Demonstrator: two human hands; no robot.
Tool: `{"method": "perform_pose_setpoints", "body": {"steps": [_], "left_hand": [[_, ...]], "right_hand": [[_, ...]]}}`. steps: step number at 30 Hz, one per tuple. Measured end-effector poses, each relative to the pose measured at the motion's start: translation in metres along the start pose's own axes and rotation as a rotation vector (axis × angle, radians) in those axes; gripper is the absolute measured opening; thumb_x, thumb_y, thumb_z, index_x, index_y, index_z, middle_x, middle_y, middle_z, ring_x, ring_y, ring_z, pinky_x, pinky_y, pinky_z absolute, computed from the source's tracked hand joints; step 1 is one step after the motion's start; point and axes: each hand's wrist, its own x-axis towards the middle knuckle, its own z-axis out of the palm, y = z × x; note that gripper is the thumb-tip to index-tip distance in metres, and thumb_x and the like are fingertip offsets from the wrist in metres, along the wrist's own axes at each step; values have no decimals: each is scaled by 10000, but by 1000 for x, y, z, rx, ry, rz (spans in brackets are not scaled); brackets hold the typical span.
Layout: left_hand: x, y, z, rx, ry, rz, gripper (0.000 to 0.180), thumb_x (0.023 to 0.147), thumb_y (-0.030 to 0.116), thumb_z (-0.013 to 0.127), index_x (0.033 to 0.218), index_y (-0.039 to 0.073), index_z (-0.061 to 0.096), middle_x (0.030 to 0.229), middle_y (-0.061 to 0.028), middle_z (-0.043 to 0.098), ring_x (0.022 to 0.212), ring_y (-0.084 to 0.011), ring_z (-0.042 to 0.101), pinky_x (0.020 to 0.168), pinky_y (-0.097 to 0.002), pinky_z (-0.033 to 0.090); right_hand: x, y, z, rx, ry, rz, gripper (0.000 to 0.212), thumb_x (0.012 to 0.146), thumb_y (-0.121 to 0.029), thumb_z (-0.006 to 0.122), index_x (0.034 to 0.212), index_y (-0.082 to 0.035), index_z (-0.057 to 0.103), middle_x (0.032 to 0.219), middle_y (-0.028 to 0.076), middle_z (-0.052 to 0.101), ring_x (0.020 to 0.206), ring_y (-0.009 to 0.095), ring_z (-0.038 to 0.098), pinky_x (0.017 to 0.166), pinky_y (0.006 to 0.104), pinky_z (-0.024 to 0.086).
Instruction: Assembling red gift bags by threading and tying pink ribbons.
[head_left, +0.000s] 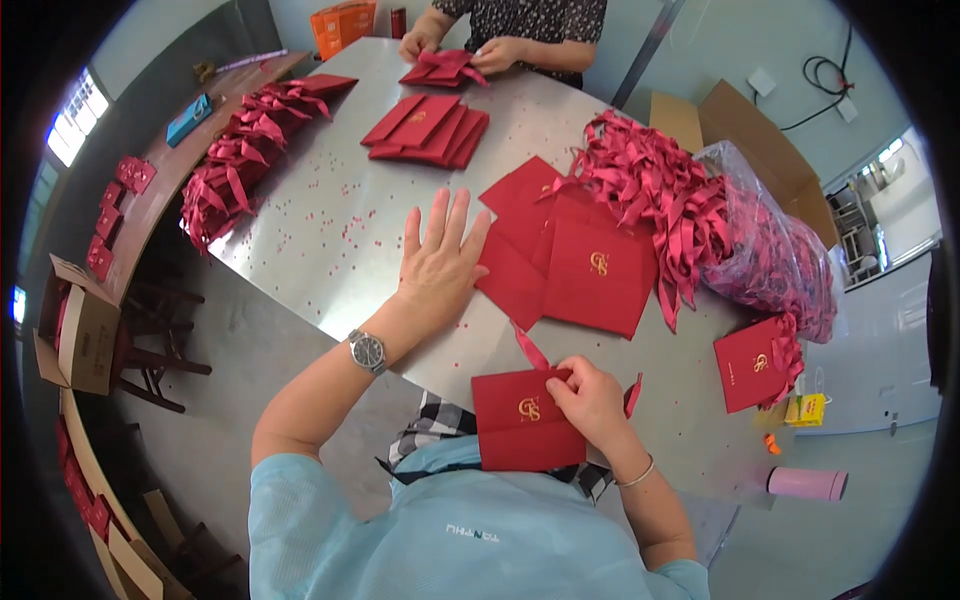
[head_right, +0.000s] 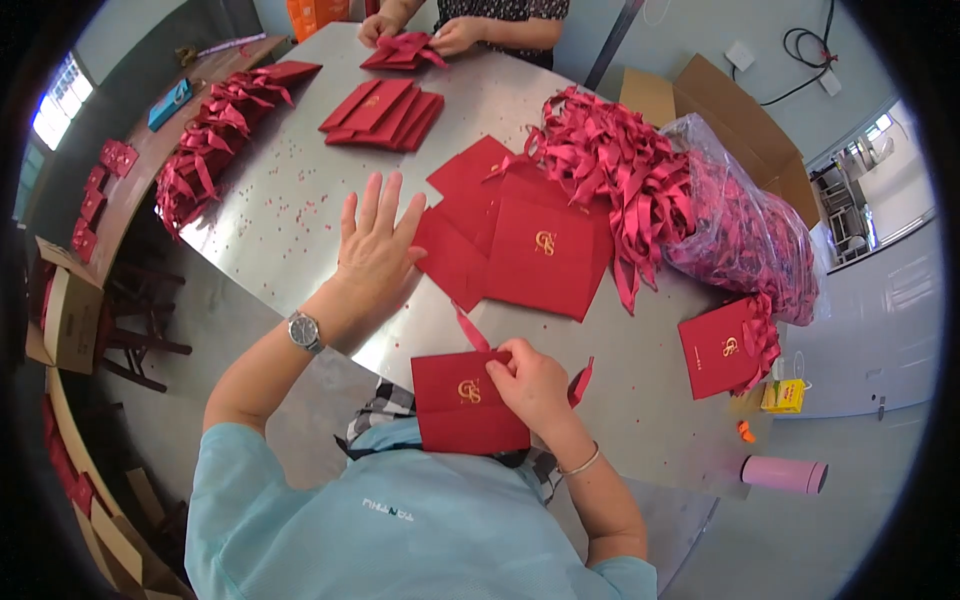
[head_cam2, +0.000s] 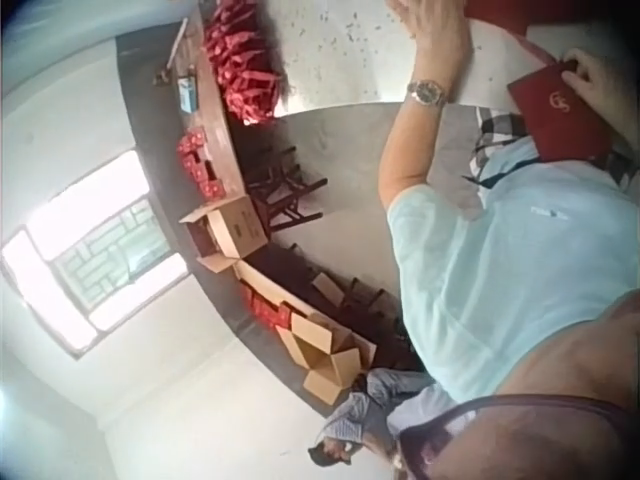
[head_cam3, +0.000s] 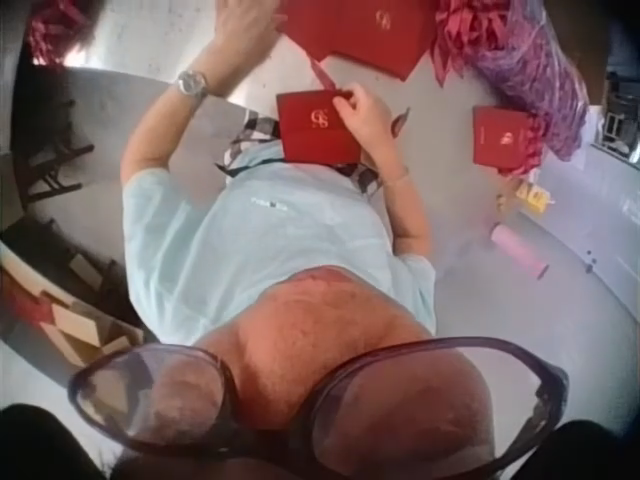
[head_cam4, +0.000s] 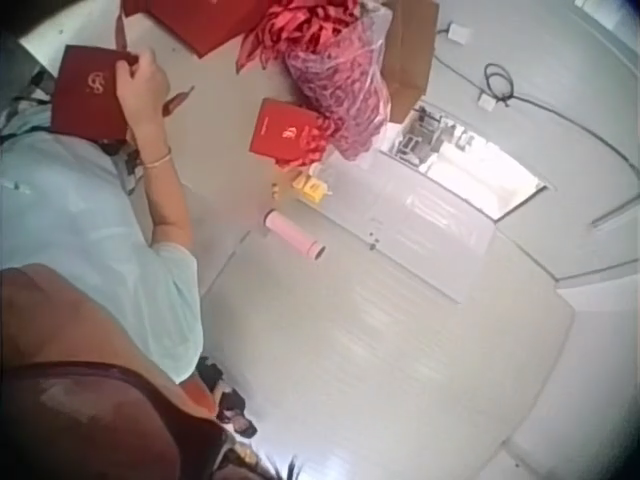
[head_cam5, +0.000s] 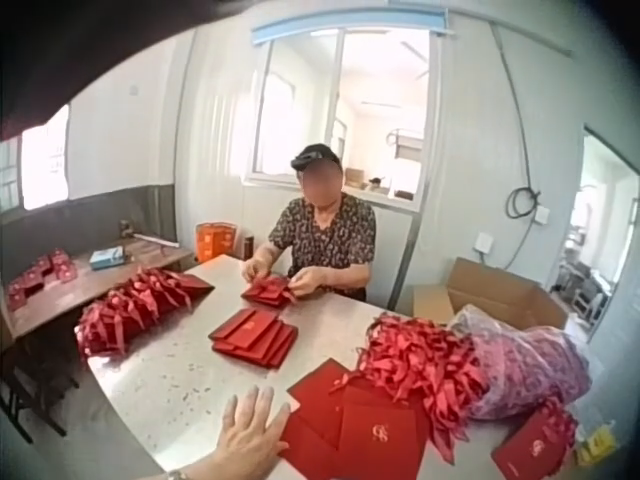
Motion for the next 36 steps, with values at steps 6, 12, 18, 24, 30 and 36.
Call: {"method": "perform_pose_setpoints", "body": {"steps": [6, 12, 18, 24, 30, 36], "left_hand": [[-2, 7, -14, -19, -31, -8, 650, 830, 282, 699, 1393, 73, 449, 1520, -221, 302, 1447, -395, 213, 1127, -588, 194], [-53, 54, -20, -703, -281, 131, 192, 827, 77, 659, 1008, 14, 645, 904, -171, 664, 877, -373, 630, 784, -440, 518], [-76, 84, -28, -734, -255, 128, 291, 788, 86, 703, 1070, 37, 648, 866, -143, 651, 846, -347, 609, 741, -423, 508], [-73, 85, -42, -629, -278, 146, 202, 783, 108, 702, 967, 39, 652, 844, -133, 626, 824, -339, 587, 734, -422, 482], [-73, 83, -49, -740, -396, 78, 206, 783, 85, 698, 968, 11, 644, 902, -161, 648, 893, -364, 597, 796, -436, 500], [-68, 69, -57, -807, -464, 34, 120, 791, 68, 711, 865, -16, 668, 995, -155, 683, 935, -313, 624, 790, -384, 513]], "right_hand": [[-3, 2, 4, 3, 25, 3, 242, 824, -229, 716, 973, -57, 632, 677, 105, 661, 633, 269, 662, 569, 370, 493], [-5, 3, 4, 44, 37, -20, 243, 819, -238, 718, 968, -66, 631, 677, 110, 661, 638, 291, 666, 562, 392, 496], [-10, 9, 7, 44, 113, -104, 224, 810, -221, 720, 935, -66, 618, 676, 120, 659, 620, 318, 658, 554, 413, 496], [-20, -2, -1, 38, 131, -105, 208, 827, -211, 707, 948, -73, 610, 680, 121, 659, 637, 332, 657, 575, 426, 508], [-25, -1, -8, 64, 116, -64, 220, 839, -218, 699, 969, -70, 602, 715, 127, 667, 659, 330, 662, 581, 426, 509], [-26, -6, -15, 72, 93, -83, 222, 842, -220, 697, 980, -76, 599, 711, 121, 666, 660, 322, 663, 587, 421, 510]]}}
